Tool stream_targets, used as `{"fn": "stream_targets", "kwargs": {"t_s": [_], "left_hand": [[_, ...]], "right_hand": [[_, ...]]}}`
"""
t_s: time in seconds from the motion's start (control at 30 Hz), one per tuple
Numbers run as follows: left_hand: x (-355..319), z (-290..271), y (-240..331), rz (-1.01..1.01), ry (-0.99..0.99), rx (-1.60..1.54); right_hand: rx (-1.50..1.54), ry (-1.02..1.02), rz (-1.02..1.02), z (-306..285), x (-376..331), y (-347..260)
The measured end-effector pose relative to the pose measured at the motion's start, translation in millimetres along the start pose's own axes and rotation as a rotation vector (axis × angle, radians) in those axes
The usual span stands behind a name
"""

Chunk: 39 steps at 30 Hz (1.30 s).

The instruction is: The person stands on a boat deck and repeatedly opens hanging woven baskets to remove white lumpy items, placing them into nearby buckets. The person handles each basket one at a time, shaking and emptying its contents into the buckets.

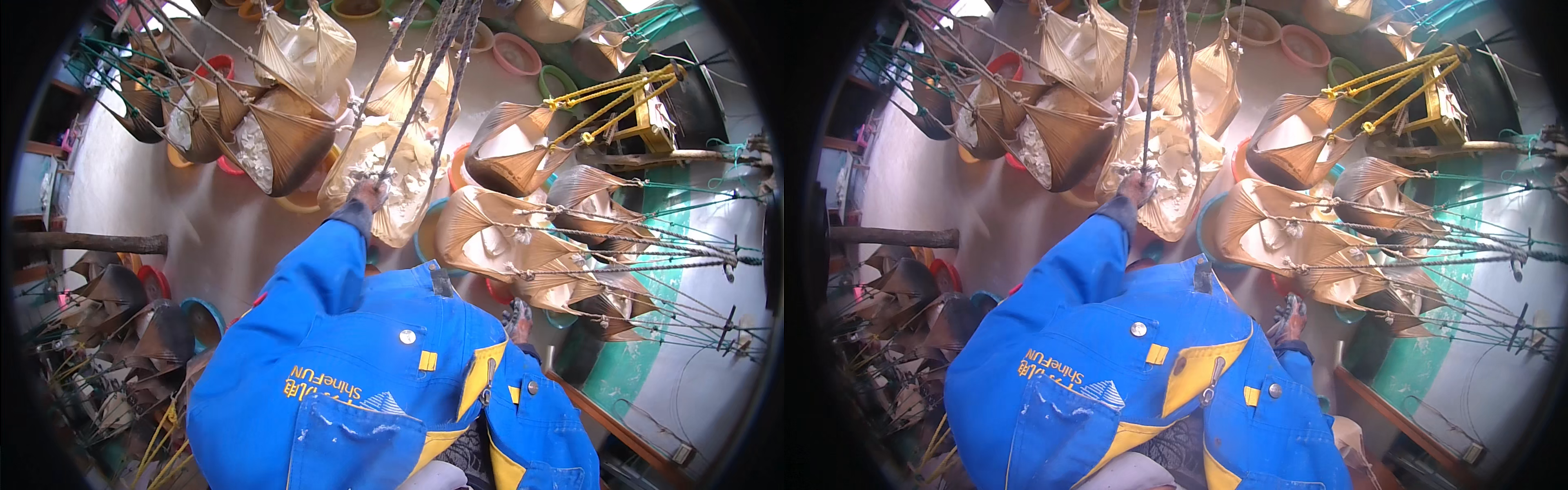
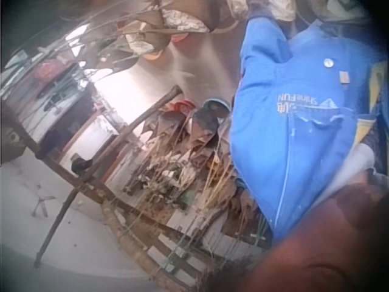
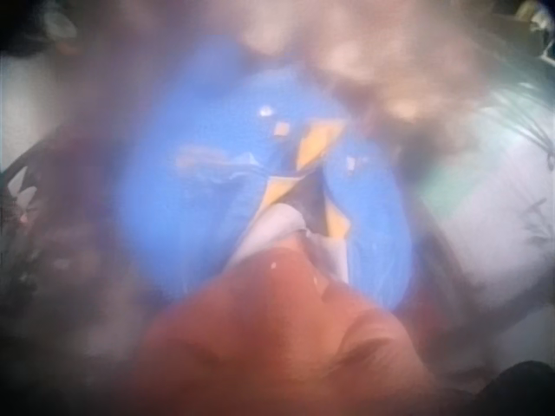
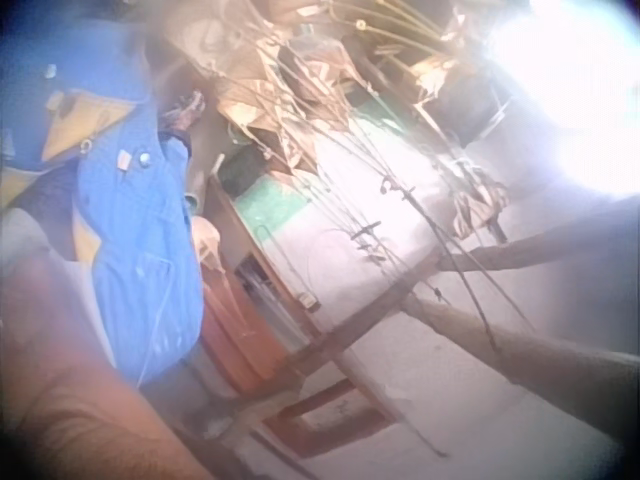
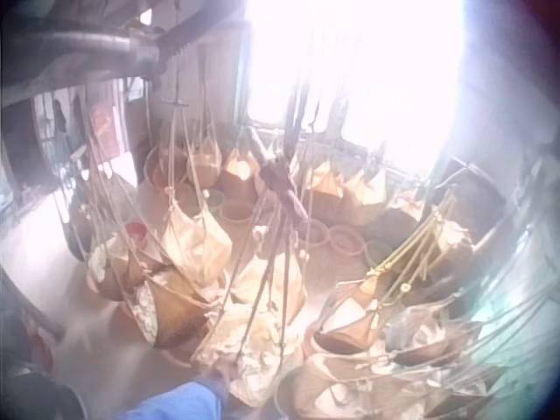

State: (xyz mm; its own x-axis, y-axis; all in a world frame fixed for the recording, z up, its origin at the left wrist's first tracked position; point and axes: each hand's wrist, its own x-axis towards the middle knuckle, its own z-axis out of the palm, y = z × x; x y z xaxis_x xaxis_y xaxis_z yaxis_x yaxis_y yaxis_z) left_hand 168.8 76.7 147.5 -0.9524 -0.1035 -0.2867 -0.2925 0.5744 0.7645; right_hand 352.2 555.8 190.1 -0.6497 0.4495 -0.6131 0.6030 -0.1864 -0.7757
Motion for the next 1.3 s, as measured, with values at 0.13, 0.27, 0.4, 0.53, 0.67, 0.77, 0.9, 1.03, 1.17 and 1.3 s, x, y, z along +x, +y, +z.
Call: {"fn": "stream_targets", "kwargs": {"t_s": [0.13, 0.27, 0.4, 0.53, 0.67, 0.77, 0.9, 1.03, 1.17, 1.3], "left_hand": [[-23, 12, 0, -0.258, -0.002, -1.48], [-19, 24, 2, -0.016, 0.02, -0.255], [-26, 36, 15, -0.304, -0.018, -0.274], [-34, 36, 42, -0.137, 0.109, -0.263], [-18, 46, 49, -0.157, 0.121, 0.106], [-21, 63, 30, -0.216, 0.169, -0.28], [-7, 77, -8, -0.164, 0.137, -0.303], [-21, 86, -13, 0.06, 0.346, 0.145], [-36, 89, 12, -0.168, 0.329, -0.41], [-21, 83, 20, -0.211, 0.391, -0.183]], "right_hand": [[-0.164, 0.097, -0.122, 7, 16, -13], [-0.185, 0.084, -0.159, 32, 30, -43], [-0.056, -0.101, -0.02, 46, 46, -52], [-0.13, -0.023, -0.23, 50, 67, -47], [-0.192, -0.104, -0.003, 46, 78, -43], [-0.22, -0.13, 0.25, 34, 84, -30], [-0.238, -0.119, -0.304, 21, 105, 11], [0.215, -0.345, 0.009, 26, 141, 42], [-0.359, -0.112, -0.625, 34, 159, 28], [-0.547, -0.374, -0.319, 31, 149, 5]]}}
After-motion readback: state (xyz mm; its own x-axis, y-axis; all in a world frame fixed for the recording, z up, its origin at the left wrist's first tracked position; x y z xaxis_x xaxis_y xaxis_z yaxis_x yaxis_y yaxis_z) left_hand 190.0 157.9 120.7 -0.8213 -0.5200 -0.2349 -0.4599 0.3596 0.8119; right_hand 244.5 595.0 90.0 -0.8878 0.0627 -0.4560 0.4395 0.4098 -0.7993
